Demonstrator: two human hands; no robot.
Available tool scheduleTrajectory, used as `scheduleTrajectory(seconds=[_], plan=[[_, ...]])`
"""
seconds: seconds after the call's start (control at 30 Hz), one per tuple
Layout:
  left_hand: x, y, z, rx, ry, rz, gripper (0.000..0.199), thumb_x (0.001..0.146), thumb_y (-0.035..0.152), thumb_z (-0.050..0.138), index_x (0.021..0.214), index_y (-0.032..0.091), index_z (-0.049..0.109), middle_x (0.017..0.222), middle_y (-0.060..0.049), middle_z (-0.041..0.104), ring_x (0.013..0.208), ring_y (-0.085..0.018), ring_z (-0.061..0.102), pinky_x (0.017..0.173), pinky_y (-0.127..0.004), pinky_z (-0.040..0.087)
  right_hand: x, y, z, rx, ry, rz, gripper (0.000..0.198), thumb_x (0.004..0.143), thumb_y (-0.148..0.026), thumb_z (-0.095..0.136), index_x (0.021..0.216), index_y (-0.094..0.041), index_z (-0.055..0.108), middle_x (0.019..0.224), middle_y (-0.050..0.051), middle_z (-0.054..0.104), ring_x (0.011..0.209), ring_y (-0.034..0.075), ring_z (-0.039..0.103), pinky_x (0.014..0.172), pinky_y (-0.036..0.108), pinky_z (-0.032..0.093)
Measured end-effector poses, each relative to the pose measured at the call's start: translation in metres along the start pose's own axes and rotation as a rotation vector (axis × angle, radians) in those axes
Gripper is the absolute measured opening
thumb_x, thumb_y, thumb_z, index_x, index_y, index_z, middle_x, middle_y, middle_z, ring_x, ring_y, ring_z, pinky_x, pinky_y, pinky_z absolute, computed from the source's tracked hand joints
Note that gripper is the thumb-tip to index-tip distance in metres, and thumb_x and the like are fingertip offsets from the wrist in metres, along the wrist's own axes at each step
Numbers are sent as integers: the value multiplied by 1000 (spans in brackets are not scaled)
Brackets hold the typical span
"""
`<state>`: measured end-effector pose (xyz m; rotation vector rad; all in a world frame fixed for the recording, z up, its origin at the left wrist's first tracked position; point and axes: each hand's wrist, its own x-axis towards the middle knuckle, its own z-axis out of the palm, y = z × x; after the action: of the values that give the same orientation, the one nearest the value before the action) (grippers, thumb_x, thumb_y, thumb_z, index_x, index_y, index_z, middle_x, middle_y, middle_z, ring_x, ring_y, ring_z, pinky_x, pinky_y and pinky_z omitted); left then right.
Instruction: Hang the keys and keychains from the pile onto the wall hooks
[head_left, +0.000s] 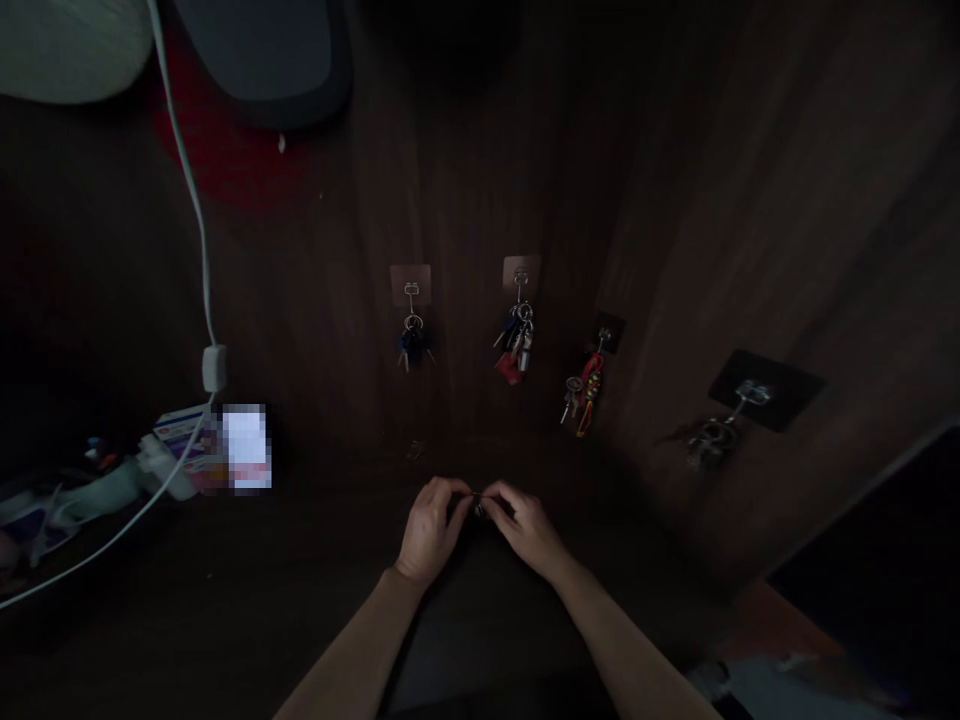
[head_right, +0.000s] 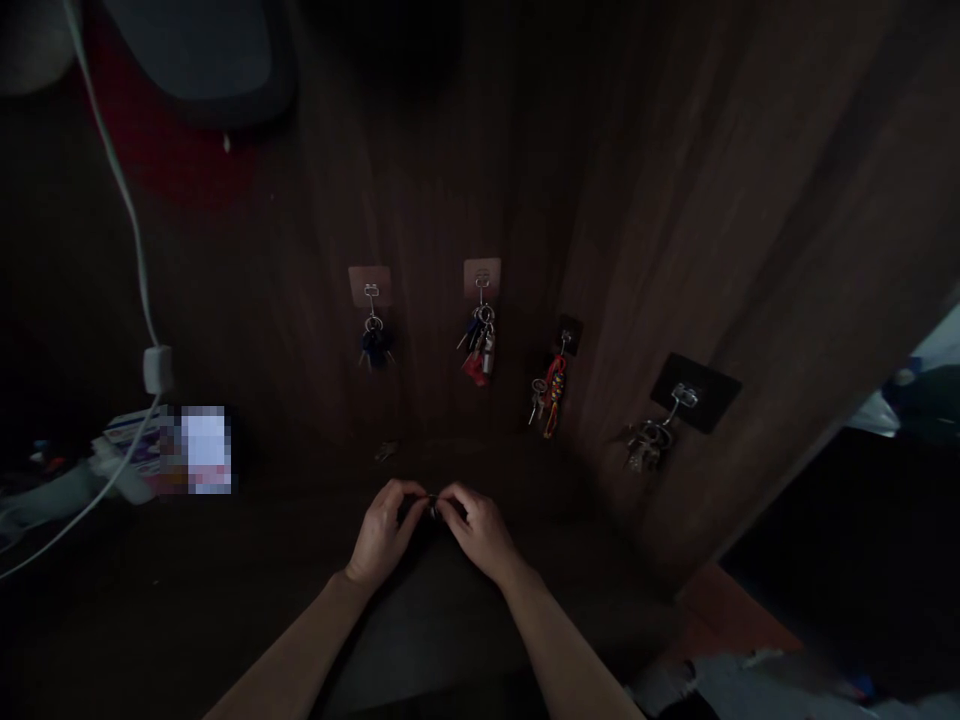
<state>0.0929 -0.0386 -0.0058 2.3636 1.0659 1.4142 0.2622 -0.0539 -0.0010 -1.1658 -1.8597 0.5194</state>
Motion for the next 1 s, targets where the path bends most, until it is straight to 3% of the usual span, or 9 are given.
scheduleTrajectory(seconds=[0.23, 0.33, 0.47, 0.53, 0.63, 0.8, 1.0], plan=[[3, -1, -2, -70, -16, -72, 15, 89, 22, 46, 99, 20, 58, 92, -5, 63, 89, -18, 60, 79, -33, 50, 1, 0, -2, 217, 32, 168, 25, 88, -41, 43, 78, -20, 53, 63, -3, 52, 52, 9, 48, 51, 21, 39], [5, 2, -2, -104, -119, -69, 24, 91, 24, 43, 109, 23, 58, 103, -6, 64, 98, -20, 58, 87, -37, 48, 1, -1, -2, 286, 65, 187, 28, 86, -45, 45, 77, -19, 52, 61, -3, 50, 50, 9, 47, 50, 21, 38], [4, 4, 0, -148, -289, -104, 38, 83, 28, 57, 121, 23, 52, 112, -7, 63, 103, -23, 57, 91, -40, 45, 3, -3, -2, 359, 92, 204, 32, 83, -49, 47, 77, -19, 54, 60, -3, 51, 47, 9, 46, 47, 22, 36], [4, 5, 1, -177, -324, -154, 38, 80, 28, 60, 118, 23, 55, 108, -6, 65, 99, -23, 58, 89, -39, 45, 4, -4, -2, 394, 103, 214, 32, 82, -50, 48, 76, -19, 54, 60, -3, 53, 46, 9, 45, 46, 21, 36], [6, 5, 0, -280, -354, -237, 21, 86, 32, 50, 101, 23, 62, 94, -3, 68, 87, -19, 61, 82, -31, 46, 5, -5, -2, 430, 124, 230, 33, 81, -51, 50, 75, -19, 54, 59, -2, 56, 44, 8, 45, 44, 21, 35], [11, 4, -3, -526, -410, -342, 34, 90, 40, 41, 78, 16, 63, 72, -2, 64, 71, -15, 58, 71, -26, 45, 6, -3, -2, 445, 154, 251, 32, 79, -50, 53, 73, -19, 53, 56, -3, 56, 42, 8, 44, 42, 21, 35], [17, 3, -4, -781, -451, -427, 35, 88, 41, 44, 76, 14, 63, 69, -3, 63, 67, -16, 56, 71, -29, 45, 6, -2, -2, 455, 123, 259, 31, 79, -49, 53, 74, -18, 53, 55, -4, 55, 40, 7, 43, 41, 20, 32]])
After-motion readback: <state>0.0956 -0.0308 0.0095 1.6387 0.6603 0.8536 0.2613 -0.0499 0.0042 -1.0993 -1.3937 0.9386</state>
